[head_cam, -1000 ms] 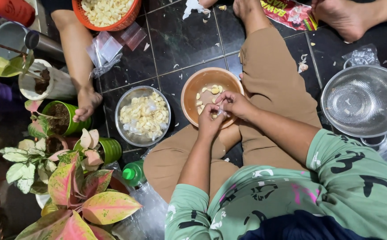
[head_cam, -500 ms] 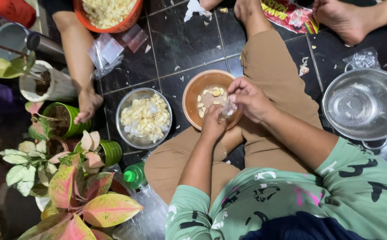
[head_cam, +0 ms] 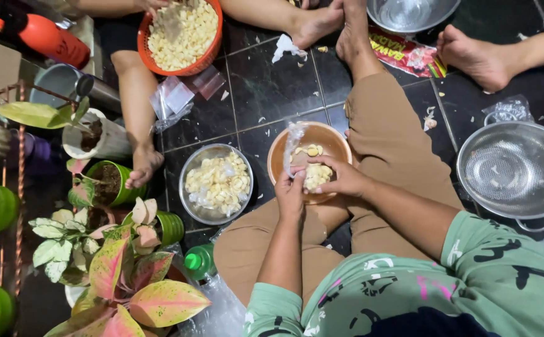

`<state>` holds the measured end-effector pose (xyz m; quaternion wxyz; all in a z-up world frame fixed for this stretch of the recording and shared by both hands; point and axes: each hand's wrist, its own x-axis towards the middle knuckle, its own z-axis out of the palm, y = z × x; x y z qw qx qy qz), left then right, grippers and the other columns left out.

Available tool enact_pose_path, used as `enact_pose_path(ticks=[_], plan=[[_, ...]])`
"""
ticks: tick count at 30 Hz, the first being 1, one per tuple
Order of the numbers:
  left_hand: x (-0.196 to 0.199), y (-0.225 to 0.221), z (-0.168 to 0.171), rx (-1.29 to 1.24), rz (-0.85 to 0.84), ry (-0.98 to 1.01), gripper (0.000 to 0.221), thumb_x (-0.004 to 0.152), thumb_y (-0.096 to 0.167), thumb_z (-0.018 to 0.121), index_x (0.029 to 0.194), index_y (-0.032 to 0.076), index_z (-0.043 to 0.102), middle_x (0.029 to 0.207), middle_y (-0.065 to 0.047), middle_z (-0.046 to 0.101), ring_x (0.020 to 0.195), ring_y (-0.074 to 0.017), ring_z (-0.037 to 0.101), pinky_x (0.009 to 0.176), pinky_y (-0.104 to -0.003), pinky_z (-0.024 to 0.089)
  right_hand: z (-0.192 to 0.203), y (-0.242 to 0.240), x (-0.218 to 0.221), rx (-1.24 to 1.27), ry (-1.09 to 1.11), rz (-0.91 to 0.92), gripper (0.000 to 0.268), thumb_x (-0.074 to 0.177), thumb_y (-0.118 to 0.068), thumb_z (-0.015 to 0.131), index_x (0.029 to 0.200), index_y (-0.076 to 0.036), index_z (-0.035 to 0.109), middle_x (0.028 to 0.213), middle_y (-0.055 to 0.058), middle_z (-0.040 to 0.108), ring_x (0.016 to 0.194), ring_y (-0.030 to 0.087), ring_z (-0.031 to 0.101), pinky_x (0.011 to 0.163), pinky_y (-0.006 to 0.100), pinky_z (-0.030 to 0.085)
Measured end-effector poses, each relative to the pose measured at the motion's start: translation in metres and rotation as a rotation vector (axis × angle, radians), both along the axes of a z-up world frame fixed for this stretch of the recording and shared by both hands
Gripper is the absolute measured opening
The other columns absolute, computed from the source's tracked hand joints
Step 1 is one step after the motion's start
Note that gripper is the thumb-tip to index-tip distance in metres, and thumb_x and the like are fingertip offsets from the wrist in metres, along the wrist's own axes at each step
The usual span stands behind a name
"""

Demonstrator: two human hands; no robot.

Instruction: Bagging peeled garlic cloves into small plastic bags while sitting on the floor.

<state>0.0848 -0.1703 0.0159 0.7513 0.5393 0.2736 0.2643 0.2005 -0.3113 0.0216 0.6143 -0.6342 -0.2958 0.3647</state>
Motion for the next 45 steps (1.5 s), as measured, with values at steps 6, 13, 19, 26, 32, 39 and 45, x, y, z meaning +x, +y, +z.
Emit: enact_pose_path(ticks=[6, 13, 19, 26, 32, 39, 45], plan=[[-0.004, 0.002, 0.026, 0.049, 0.005, -0.06, 0.046, 0.081, -0.003, 0.078, 0.122, 0.006, 0.062, 0.096, 0.001, 0.061, 0.078, -0.003, 0.058, 0.07, -0.016, 0.058, -0.016, 0.007, -0.005, 0.068, 0.341, -0.142, 0.07, 0.066, -0.002, 0.093, 0.129, -0.01, 0.064, 0.104, 0.003, 0.069, 0.089, 0.013, 0.066, 0.08, 0.025, 0.059], [0.0, 0.01, -0.001, 0.035, 0.139, 0.0, 0.01, 0.091, 0.003, 0.072, 0.099, 0.008, 0.069, 0.078, 0.002, 0.06, 0.064, -0.0051, 0.058, 0.05, -0.017, 0.052, 0.005, 0.01, -0.01, 0.178, 0.602, -0.259, 0.049, 0.074, 0.002, 0.083, 0.119, -0.002, 0.064, 0.099, 0.011, 0.076, 0.081, 0.021, 0.076, 0.065, 0.035, 0.066], [0.0, 0.001, 0.002, 0.002, -0.029, 0.05, 0.034, 0.083, 0.002, 0.079, 0.114, 0.004, 0.065, 0.085, -0.003, 0.063, 0.065, -0.0102, 0.063, 0.046, -0.021, 0.056, -0.023, 0.009, -0.008, 0.07, 0.816, -0.264, 0.041, 0.083, -0.005, 0.077, 0.119, -0.004, 0.06, 0.098, 0.019, 0.076, 0.075, 0.033, 0.077, 0.051, 0.05, 0.064], [0.002, 0.038, 0.006, -0.045, 0.301, 0.076, 0.016, 0.084, 0.004, 0.077, 0.1, 0.006, 0.072, 0.077, -0.004, 0.063, 0.054, -0.01, 0.057, 0.043, -0.021, 0.052, 0.026, 0.01, -0.006, 0.046, 0.733, -0.331, 0.037, 0.084, -0.016, 0.08, 0.112, -0.004, 0.059, 0.075, 0.013, 0.069, 0.051, 0.019, 0.066, 0.024, 0.027, 0.047], [-0.008, 0.071, 0.023, -0.174, 0.531, -0.057, 0.016, 0.091, 0.001, 0.07, 0.107, 0.001, 0.067, 0.079, -0.004, 0.062, 0.048, -0.008, 0.054, 0.036, -0.018, 0.049, 0.035, -0.002, 0.015, 0.119, 0.648, -0.471, 0.039, 0.083, -0.018, 0.08, 0.113, -0.008, 0.057, 0.07, 0.007, 0.063, 0.046, 0.012, 0.059, 0.023, 0.019, 0.038], [-0.018, 0.074, 0.019, 0.175, 0.585, 0.027, 0.019, 0.096, 0.007, 0.068, 0.115, 0.006, 0.062, 0.093, -0.003, 0.06, 0.071, -0.0066, 0.055, 0.049, -0.013, 0.046, 0.037, -0.027, 0.037, 0.113, 0.203, -0.588, 0.053, 0.08, -0.017, 0.085, 0.125, -0.012, 0.058, 0.092, 0.003, 0.064, 0.076, 0.01, 0.064, 0.053, 0.021, 0.052], [-0.003, 0.015, 0.022, 0.382, -0.024, -0.035, 0.049, 0.086, -0.004, 0.074, 0.132, 0.011, 0.066, 0.125, -0.004, 0.054, 0.087, -0.0073, 0.057, 0.07, -0.016, 0.055, 0.061, -0.007, 0.018, -0.124, -0.318, -0.3, 0.067, 0.068, -0.018, 0.094, 0.129, -0.02, 0.068, 0.1, 0.012, 0.073, 0.093, 0.025, 0.07, 0.079, 0.038, 0.057]])
